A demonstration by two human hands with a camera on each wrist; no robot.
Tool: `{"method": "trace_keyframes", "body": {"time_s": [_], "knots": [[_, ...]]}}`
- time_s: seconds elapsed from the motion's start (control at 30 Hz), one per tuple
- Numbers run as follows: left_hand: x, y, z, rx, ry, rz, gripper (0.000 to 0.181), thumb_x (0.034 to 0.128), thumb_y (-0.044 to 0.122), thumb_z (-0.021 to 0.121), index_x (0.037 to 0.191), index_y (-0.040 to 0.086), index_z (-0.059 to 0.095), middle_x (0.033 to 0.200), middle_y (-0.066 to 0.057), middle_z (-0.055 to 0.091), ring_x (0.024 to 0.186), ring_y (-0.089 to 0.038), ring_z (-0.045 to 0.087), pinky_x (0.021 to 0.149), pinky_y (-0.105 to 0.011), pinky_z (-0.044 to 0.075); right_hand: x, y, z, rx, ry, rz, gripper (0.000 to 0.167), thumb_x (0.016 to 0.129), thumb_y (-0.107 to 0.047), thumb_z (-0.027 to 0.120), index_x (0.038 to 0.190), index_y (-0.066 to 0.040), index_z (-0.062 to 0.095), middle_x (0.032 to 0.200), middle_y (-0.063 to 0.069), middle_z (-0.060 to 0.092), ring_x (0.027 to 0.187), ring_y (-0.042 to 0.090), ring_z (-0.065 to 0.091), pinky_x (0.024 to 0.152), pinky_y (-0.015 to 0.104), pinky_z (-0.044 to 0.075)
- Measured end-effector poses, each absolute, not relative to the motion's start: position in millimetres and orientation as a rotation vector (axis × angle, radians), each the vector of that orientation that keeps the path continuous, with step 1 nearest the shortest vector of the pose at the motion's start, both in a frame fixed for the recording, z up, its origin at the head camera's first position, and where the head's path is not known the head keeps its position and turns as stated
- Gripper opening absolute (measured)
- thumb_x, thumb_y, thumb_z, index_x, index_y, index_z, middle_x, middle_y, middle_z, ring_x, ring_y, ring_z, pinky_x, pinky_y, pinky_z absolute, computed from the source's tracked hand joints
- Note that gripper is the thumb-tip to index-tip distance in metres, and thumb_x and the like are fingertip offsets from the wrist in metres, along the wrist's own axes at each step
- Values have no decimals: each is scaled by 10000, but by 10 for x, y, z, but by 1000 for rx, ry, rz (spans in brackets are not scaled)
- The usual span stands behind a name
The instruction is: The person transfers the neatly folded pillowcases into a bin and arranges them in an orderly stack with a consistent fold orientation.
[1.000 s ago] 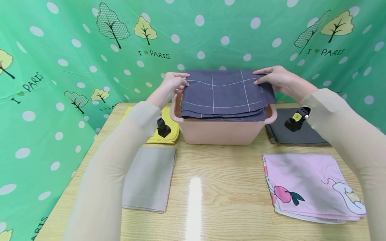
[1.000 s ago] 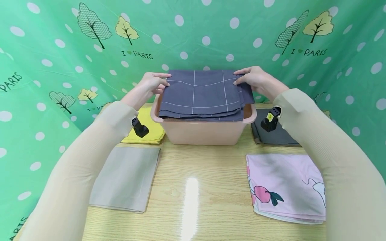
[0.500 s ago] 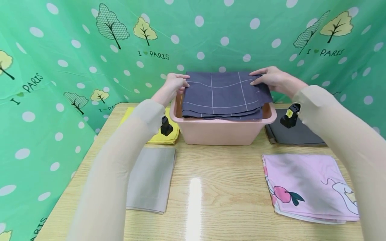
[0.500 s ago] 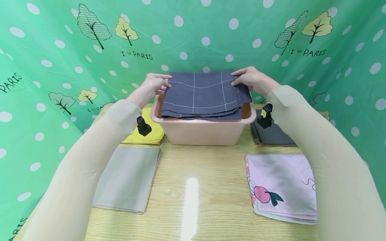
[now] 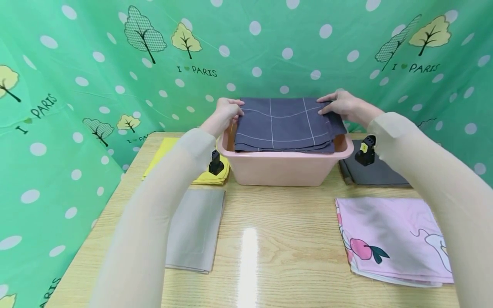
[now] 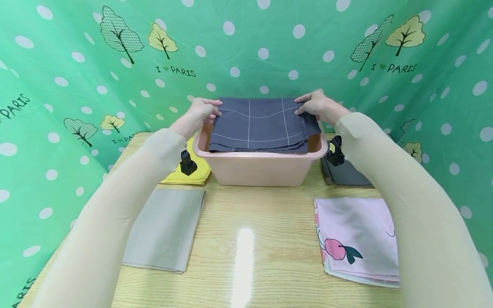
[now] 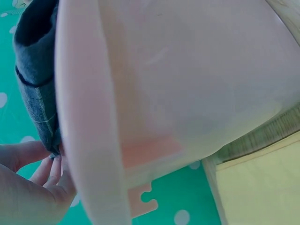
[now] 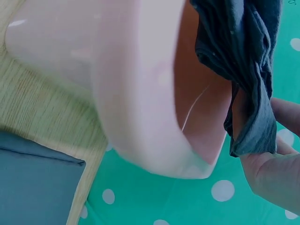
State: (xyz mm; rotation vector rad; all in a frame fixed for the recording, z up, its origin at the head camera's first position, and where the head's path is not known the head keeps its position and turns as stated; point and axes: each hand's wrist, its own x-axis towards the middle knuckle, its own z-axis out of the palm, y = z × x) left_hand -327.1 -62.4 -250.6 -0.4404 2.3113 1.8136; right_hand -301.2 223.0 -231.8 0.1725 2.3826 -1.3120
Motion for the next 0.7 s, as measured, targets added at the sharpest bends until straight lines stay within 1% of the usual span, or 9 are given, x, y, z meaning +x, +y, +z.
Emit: {"method": "trace_keyframes", "body": {"time_s": [0.07, 0.17, 0.37, 0.43, 0.5, 0.57, 0.6, 0.63, 0.7], "knots": [[-3280, -622, -2525, -437, 2316, 1810, 461, 760, -149, 516, 1123, 119, 615, 996, -7, 555, 393, -63, 289, 384, -176, 261, -3017, 2229, -2334, 178, 2385, -1311, 570, 884, -87, 515, 1395, -126, 267, 1431, 162, 217, 1207, 316, 372, 928, 370, 398], [-3288, -616, -2546, -443, 2316, 1808, 466, 763, -149, 513, 1128, 123, 612, 1172, 46, 523, 395, -64, 288, 388, -177, 254, -3022, 2225, -2353, 190, 2380, -1321, 572, 882, -89, 519, 1395, -136, 270, 1432, 160, 215, 1206, 315, 373, 927, 370, 399], [-3306, -602, -2579, -460, 2345, 1786, 472, 764, -140, 522, 1131, 140, 616, 1217, 85, 517, 400, -61, 298, 385, -168, 270, -3029, 2213, -2385, 207, 2386, -1330, 566, 884, -101, 520, 1394, -149, 279, 1443, 143, 191, 1221, 308, 358, 941, 382, 384], [-3306, -596, -2587, -460, 2362, 1777, 467, 762, -137, 528, 1125, 142, 621, 1202, 77, 528, 404, -60, 304, 388, -167, 278, -3030, 2208, -2392, 206, 2398, -1323, 563, 884, -107, 522, 1392, -149, 285, 1447, 138, 181, 1224, 308, 354, 944, 389, 379], [-3296, -590, -2590, -452, 2389, 1754, 456, 762, -130, 534, 1119, 139, 625, 1140, 48, 554, 419, -64, 313, 397, -171, 294, -3026, 2206, -2396, 199, 2417, -1305, 559, 883, -115, 526, 1390, -149, 293, 1447, 138, 180, 1212, 301, 370, 936, 386, 387], [-3277, -587, -2589, -436, 2431, 1709, 441, 762, -119, 542, 1115, 132, 625, 1039, -5, 575, 431, -66, 336, 427, -177, 342, -3018, 2210, -2398, 184, 2463, -1254, 551, 879, -129, 536, 1382, -136, 312, 1434, 154, 213, 1110, 264, 462, 853, 340, 445], [-3265, -587, -2587, -419, 2455, 1683, 436, 761, -115, 545, 1117, 124, 622, 989, -30, 572, 439, -68, 358, 458, -184, 390, -3013, 2215, -2399, 167, 2500, -1212, 544, 878, -135, 538, 1377, -126, 322, 1419, 167, 244, 975, 231, 532, 771, 311, 472], [-3251, -589, -2583, -395, 2477, 1659, 431, 762, -111, 544, 1123, 111, 616, 954, -45, 562, 449, -73, 381, 502, -204, 435, -3005, 2219, -2397, 148, 2540, -1168, 536, 875, -140, 543, 1369, -111, 338, 1385, 188, 298, 819, 191, 557, 675, 282, 475], [-3223, -601, -2569, -333, 2520, 1619, 418, 766, -95, 539, 1140, 82, 597, 921, -75, 562, 466, -81, 425, 601, -245, 491, -2979, 2227, -2387, 106, 2620, -1097, 516, 871, -127, 538, 1349, -54, 357, 1297, 227, 388, 625, 105, 527, 569, 249, 469]]}}
